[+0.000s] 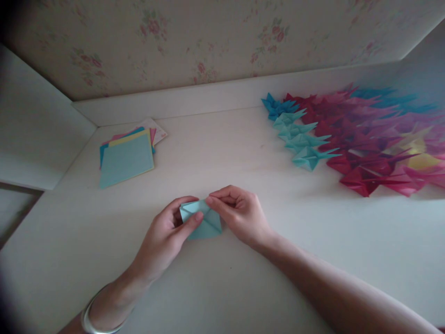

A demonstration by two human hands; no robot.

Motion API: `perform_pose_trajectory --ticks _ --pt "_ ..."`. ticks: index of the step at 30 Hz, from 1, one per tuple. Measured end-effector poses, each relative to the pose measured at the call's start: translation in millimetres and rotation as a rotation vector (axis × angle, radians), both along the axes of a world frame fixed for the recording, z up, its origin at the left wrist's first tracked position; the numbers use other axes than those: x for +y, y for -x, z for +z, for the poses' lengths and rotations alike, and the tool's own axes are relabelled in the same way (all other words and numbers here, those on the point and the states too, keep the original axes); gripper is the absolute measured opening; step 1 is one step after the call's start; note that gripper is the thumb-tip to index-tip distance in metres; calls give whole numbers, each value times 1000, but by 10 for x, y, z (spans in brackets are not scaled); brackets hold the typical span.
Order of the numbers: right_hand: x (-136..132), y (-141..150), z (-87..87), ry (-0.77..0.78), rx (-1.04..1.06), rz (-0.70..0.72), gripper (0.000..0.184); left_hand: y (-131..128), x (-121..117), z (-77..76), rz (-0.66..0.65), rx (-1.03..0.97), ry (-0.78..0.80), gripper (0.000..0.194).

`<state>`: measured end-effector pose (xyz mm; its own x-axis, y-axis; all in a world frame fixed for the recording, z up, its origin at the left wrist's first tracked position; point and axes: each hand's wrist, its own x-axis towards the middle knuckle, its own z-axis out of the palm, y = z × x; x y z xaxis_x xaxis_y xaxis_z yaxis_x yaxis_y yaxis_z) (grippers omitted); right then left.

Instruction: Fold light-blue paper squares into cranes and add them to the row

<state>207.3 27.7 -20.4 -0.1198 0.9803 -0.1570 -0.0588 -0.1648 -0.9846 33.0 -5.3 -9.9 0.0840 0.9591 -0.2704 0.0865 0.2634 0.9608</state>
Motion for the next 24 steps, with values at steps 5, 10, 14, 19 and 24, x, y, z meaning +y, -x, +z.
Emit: perform_pose_trajectory --ticks 5,10,14,19,24 --pt "8 -12 -9 28 27 39 20 -3 4 -5 -33 -49 47 30" --pt "26 -25 -4 37 24 73 22 -5 11 14 5 -149 110 33" --pt "21 -24 -4 32 -8 85 24 -12 3 6 11 -82 77 33" --pt "17 -16 -21 45 24 77 23 -11 -15 1 -17 -11 38 37" --pt "26 -28 -17 34 8 152 27 -1 -14 -5 -5 -8 39 37"
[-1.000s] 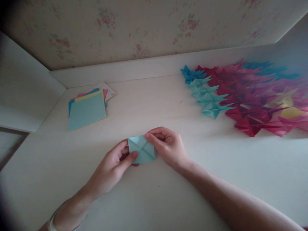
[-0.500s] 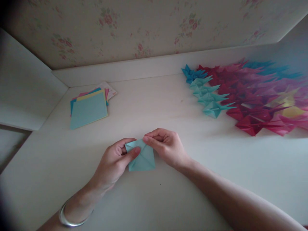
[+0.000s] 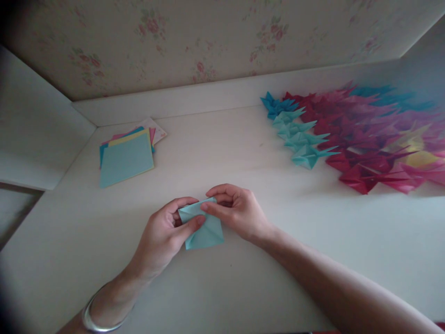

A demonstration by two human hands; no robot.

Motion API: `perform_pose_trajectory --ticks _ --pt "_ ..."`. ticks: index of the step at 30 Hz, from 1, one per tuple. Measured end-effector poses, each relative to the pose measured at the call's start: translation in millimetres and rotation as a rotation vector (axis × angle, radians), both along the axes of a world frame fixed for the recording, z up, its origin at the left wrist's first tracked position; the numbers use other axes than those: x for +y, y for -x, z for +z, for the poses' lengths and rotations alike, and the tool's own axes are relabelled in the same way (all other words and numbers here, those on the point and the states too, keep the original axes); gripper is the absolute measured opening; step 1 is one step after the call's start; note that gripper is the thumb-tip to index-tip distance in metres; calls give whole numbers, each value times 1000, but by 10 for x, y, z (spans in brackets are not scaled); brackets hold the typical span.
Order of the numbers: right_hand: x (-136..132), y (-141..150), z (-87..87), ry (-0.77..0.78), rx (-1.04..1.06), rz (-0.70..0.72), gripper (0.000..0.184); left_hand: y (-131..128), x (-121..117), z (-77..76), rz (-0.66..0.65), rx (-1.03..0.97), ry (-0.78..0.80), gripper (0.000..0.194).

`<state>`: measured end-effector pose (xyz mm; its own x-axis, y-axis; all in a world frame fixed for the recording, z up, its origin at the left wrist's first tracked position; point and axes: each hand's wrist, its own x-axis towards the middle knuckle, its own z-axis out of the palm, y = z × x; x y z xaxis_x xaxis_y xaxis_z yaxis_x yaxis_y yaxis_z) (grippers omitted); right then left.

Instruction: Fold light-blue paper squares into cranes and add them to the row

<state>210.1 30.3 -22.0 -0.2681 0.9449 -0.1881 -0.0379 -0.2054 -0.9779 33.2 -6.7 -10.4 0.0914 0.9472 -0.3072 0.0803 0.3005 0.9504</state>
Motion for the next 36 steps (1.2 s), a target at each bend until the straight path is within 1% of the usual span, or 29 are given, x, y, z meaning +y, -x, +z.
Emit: perform_pose_trajectory --ticks 2,5,9,12,14,17,20,22,25,28,30,32,33,34,36 --pt "-1 -9 7 -5 -20 31 30 6 3 5 0 8 1 38" --pt "-9 -17 14 -7 -35 8 29 14 4 33 -26 2 30 45" --pt "-12 -20 9 0 -17 -26 29 17 3 78 -99 -111 84 55" --pt "-1 -17 6 -1 -7 -34 31 14 -2 85 -95 -143 109 57" --pt "9 -17 11 8 12 -14 35 13 -7 80 -77 -141 107 59" --pt "22 -25 31 43 24 68 44 18 -17 76 -79 -158 91 62" --pt "24 -36 49 51 -20 96 41 39 -19 81 -118 -164 91 63" --pt "20 -38 55 50 -36 61 38 61 -13 87 -161 -179 100 67" --pt "17 -34 52 94 9 -25 40 96 2 91 -199 -228 129 74" --pt "30 -36 35 148 94 -112 44 121 6 95 -192 -247 157 82" --pt "43 -46 18 117 127 -139 47 133 -1 107 -185 -241 161 81" --pt "57 -59 -1 46 125 -139 44 147 -16 129 -193 -228 114 74" --pt "63 -65 -10 16 113 -142 40 157 -25 142 -208 -206 63 70" --pt "68 -70 -19 -4 99 -152 35 168 -33 152 -229 -159 -9 68" --pt "75 -74 -29 -7 66 -171 23 197 -42 154 -285 29 -208 65"
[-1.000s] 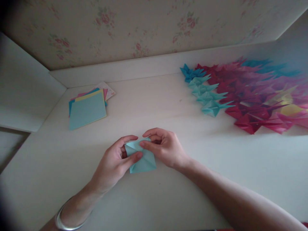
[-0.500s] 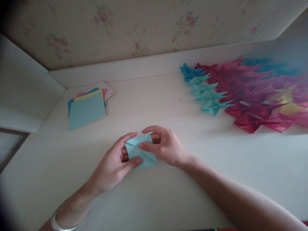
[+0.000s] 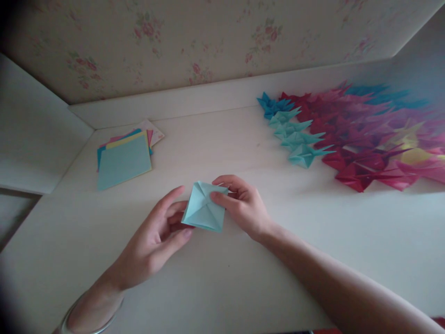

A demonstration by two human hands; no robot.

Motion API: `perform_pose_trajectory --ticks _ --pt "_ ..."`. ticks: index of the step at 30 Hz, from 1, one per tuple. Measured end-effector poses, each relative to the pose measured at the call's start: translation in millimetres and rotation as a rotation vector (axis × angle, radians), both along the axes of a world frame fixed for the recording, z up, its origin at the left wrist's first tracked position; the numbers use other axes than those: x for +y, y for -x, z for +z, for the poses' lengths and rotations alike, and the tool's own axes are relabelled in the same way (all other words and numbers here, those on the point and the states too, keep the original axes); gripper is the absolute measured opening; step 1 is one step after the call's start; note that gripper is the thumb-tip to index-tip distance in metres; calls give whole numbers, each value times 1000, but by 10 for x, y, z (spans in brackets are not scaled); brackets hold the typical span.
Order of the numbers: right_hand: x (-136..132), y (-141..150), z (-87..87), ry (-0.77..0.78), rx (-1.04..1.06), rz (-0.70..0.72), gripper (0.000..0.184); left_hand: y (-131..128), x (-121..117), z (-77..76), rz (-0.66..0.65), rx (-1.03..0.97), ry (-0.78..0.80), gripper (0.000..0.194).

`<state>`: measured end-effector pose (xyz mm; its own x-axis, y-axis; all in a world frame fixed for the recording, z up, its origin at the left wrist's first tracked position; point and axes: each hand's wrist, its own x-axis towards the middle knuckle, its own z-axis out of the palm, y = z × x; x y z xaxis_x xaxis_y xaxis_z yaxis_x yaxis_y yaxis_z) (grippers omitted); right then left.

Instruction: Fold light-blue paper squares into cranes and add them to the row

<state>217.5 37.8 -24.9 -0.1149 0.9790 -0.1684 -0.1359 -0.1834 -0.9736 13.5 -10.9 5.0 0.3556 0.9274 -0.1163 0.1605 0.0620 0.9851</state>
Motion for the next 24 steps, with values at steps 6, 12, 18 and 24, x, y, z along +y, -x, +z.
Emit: perform_pose_trajectory --ticks 6,12,18,24 --pt "-5 3 43 67 -93 174 14 69 48 -138 35 507 -619 54" --pt "-39 -72 117 25 71 402 39 63 38 -10 47 456 -453 25" --pt "-104 -52 148 -124 -178 459 43 -7 43 72 212 22 132 22" --pt "-107 -30 144 -35 -171 492 36 12 68 44 129 -57 261 25"
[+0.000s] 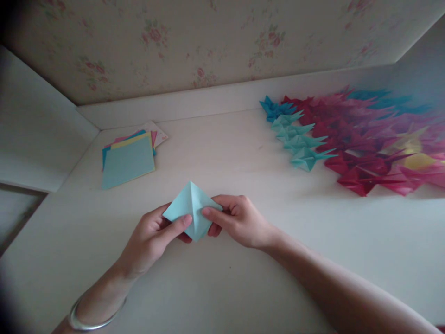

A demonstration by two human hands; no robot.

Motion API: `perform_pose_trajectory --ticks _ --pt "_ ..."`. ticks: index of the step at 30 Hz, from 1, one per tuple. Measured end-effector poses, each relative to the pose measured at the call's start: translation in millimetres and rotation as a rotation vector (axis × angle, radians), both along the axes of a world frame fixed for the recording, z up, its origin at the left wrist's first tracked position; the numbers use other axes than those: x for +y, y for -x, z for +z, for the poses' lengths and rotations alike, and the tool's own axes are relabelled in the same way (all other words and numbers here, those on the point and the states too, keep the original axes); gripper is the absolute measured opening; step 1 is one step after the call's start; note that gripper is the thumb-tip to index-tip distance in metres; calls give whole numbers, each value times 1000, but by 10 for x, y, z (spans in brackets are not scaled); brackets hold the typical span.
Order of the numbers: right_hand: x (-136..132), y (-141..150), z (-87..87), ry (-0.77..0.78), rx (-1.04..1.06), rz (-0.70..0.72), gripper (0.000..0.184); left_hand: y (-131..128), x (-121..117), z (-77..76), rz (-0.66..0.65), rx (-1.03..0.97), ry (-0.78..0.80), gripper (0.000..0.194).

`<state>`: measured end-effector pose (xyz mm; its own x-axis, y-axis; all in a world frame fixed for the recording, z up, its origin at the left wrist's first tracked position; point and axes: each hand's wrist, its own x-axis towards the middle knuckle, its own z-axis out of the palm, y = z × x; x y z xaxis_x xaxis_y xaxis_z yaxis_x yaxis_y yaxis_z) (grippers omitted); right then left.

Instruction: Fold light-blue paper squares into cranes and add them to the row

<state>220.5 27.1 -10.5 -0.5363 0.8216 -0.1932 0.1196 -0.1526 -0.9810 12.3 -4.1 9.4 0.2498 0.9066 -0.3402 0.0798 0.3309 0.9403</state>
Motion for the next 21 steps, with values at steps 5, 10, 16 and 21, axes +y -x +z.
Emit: perform_pose_trajectory --ticks 5,10,16,21 --pt "-2 8 19 63 46 57 31 20 30 12 -19 31 -5 22" --pt "-3 23 15 107 133 63 26 18 37 7 -46 46 -31 22" --pt "41 -16 -28 308 282 9 26 63 18 -5 -27 -140 24 28" --pt "60 -44 -88 457 438 -4 24 114 24 8 -64 -129 13 25"
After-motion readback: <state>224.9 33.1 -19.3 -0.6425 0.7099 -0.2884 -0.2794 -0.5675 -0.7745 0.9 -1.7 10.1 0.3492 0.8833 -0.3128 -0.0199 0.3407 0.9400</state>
